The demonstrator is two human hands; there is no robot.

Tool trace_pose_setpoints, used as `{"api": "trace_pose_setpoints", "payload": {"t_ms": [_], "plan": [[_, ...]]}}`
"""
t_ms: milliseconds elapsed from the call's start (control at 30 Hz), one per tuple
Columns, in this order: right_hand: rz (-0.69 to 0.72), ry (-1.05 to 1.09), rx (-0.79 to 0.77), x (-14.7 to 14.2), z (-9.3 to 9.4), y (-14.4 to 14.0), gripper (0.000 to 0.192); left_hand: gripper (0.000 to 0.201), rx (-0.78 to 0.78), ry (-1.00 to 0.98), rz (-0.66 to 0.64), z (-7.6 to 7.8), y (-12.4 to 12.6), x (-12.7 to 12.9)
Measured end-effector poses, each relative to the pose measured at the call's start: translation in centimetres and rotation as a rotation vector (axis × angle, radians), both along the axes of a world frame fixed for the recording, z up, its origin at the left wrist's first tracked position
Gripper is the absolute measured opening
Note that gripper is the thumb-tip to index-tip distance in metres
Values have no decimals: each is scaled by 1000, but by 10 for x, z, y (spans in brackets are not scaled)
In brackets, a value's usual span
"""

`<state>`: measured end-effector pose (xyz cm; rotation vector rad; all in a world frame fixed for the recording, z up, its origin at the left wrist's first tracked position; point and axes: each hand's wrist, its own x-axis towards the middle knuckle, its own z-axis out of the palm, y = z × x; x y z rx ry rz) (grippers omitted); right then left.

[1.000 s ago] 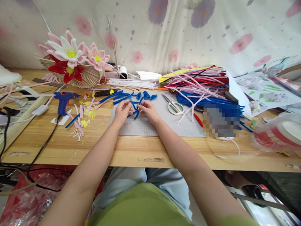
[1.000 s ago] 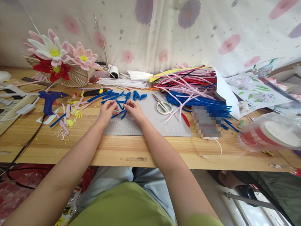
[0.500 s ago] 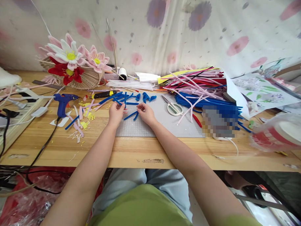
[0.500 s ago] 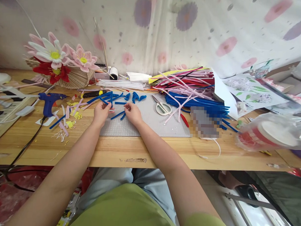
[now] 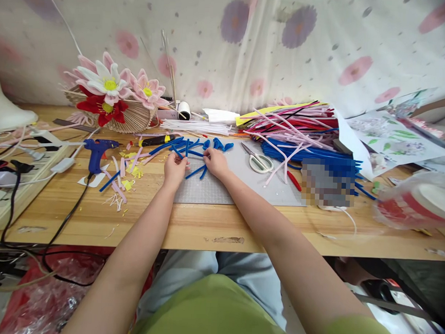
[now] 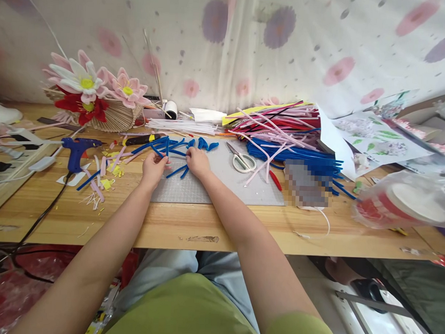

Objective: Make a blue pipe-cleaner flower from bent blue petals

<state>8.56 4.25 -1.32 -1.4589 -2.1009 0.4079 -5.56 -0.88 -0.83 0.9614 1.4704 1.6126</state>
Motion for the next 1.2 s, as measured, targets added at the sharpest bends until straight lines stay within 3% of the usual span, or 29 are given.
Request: {"api": "trace_pose_setpoints", "payload": {"t_ms": [167,367,467,633,967,1200], "plan": [[142,248,-82,16,-1,-14,16,7,35,69,77,2,0,-4],[206,638,-118,11,-3,-22,9,12,-9,87,-104,-6,-2,3],[209,861,-221,4,-2,-22,12,12,-41,148,-175,-10,-2,7],[140,1084,-267,8,1,-20,17,10,-70,186,-152,-11,-2,7],[74,1077,-190,4,1,-23,16,20,-40,204,-218,-19,1,4],[22,898,-37,6,0,-25,12,21,33,383,-276,-16,-2,3]]}}
